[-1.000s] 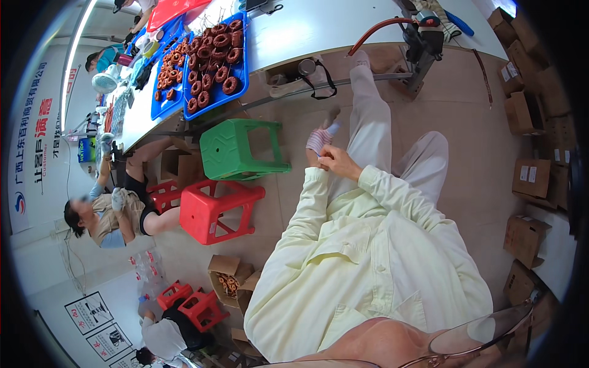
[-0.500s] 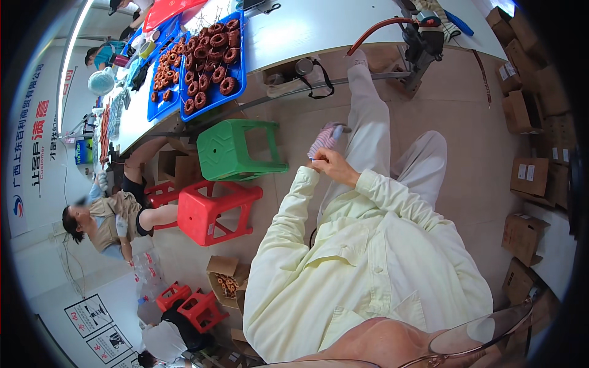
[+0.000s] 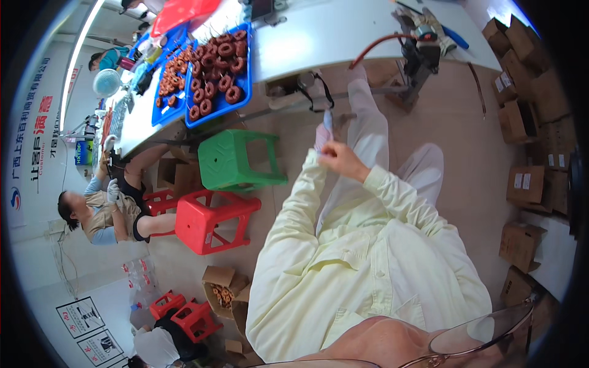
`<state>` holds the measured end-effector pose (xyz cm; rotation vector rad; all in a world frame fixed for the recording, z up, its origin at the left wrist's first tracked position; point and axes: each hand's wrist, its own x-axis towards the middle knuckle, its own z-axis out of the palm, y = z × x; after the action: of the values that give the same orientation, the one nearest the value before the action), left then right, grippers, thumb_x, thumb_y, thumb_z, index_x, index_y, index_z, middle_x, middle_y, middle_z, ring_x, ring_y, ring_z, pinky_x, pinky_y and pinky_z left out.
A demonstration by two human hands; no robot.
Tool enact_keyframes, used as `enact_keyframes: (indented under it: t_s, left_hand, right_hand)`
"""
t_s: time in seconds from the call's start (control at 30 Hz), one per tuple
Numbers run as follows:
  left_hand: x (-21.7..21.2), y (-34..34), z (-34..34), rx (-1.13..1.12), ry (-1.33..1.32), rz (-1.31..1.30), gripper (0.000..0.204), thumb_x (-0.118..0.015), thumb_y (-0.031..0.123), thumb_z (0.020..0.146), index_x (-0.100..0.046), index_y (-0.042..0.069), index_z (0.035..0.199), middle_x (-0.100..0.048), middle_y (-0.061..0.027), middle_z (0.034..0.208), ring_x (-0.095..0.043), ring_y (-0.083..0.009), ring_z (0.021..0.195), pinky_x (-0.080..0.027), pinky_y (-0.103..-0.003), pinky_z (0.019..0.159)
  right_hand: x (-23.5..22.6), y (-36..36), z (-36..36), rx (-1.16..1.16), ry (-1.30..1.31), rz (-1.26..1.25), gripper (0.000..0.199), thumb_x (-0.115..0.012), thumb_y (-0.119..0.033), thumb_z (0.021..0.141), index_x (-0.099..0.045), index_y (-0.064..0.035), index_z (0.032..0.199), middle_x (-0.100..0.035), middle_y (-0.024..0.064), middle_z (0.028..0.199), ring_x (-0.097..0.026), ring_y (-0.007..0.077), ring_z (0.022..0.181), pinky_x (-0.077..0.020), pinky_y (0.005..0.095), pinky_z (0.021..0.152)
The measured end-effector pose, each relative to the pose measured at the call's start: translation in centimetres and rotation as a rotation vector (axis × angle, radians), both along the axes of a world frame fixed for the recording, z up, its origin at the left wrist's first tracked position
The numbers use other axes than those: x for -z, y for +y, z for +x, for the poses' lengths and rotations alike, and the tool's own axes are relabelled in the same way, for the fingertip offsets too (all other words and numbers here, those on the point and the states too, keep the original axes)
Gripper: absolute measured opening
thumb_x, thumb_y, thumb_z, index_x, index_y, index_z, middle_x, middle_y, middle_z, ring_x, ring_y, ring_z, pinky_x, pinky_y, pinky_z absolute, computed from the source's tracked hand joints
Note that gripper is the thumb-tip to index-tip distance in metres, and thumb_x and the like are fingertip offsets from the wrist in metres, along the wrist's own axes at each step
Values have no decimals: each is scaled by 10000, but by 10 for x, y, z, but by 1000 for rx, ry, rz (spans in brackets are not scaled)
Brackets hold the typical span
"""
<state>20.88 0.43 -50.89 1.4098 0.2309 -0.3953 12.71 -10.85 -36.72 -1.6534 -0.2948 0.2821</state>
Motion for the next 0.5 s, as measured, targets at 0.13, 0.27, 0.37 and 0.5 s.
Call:
enact_keyframes:
  t_s: [0.13, 0.27, 0.37, 0.5]
  left_hand:
    - [-5, -4, -9, 6, -97, 20, 311, -461, 241, 908, -528, 19, 1115, -586, -121, 993, -562, -215, 916, -417, -315, 840]
    - [-8, -6, -16, 4, -86, 10, 326, -471, 250, 904, -517, 26, 1136, -578, -121, 1023, -558, -221, 936, -412, -323, 859]
    - [-10, -4, -20, -6, -87, -9, 338, -478, 257, 902, -510, 31, 1151, -571, -121, 1046, -556, -225, 951, -408, -329, 873]
    - [-14, -6, -20, -7, -91, -51, 356, -488, 266, 898, -500, 38, 1171, -563, -121, 1076, -552, -231, 971, -403, -337, 893]
  right_hand:
    - [13, 10, 1, -12, -101, -182, 254, -620, -179, 681, -558, -2, 852, -600, 176, 772, -593, 330, 735, -460, 380, 687]
    - [19, 9, 7, -38, -111, -249, 228, -608, -165, 683, -554, -7, 838, -601, 185, 781, -593, 351, 763, -460, 393, 680]
    - [19, 9, 13, -42, -154, -337, 215, -607, -161, 683, -554, -6, 823, -599, 186, 776, -597, 346, 756, -460, 391, 671]
    - [19, 1, 10, -91, -225, -281, 225, -622, -185, 686, -567, -6, 811, -596, 174, 753, -596, 331, 715, -456, 391, 650]
